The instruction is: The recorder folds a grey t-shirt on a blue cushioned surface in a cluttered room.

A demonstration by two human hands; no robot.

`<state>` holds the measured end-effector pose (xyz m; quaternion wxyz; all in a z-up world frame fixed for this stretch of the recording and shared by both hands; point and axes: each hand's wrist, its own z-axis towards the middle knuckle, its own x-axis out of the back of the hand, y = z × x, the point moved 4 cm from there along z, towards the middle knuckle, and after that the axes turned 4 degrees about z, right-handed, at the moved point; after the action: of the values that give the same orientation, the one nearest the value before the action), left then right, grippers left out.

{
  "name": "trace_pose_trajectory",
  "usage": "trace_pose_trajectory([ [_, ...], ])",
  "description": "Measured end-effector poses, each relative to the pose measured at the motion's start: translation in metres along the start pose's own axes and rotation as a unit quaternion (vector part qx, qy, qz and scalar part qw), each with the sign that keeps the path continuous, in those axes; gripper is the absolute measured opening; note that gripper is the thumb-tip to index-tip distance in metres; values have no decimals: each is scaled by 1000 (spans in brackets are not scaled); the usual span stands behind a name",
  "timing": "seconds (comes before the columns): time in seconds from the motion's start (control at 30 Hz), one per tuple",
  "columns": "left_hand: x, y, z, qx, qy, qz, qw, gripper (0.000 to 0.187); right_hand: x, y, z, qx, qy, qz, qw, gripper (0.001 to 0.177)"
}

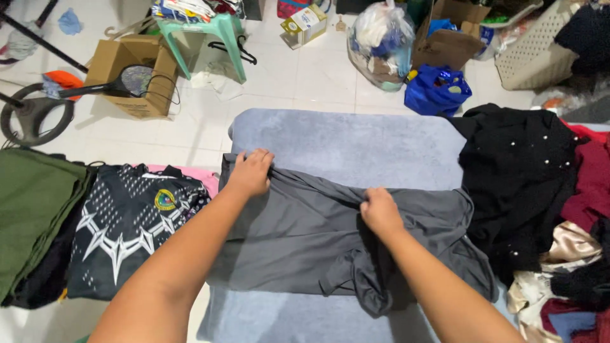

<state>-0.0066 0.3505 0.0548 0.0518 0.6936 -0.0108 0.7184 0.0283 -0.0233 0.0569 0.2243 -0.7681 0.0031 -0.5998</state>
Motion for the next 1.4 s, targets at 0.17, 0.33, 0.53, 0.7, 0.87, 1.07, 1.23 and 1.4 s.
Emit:
trace_pose_trajectory([
  [0.17,17,1,11,-36,-111,-62,991,78,-3,44,17,59,167,211,961,23],
  [0.33,27,-5,9,-57,-292,-66,952,56,14,54,11,-22,187,326,926,19],
  [0.53,60,-34,-4,-69,-335,37,939,45,58,3,-24,107,136,71,982,30],
  [0.7,41,-70,-10,-52,-317,-14,947,41,63,-12,-43,38,-24,-69,997,80],
  [0.87,60,-74,-14,-13,-246,19,969,32,36,46,-31,-31,0,-70,997,62],
  [1.07,66,-76,-45,8,-103,20,994,16,71,58,-24,-27,-21,50,998,54],
  [1.23,69,-61,-105,3,-50,-21,998,20,79,78,-31,-5,-120,113,986,63],
  [1.4,62,-32,-167,44,-15,39,998,18,95,60,-62,12,-250,-43,967,81],
])
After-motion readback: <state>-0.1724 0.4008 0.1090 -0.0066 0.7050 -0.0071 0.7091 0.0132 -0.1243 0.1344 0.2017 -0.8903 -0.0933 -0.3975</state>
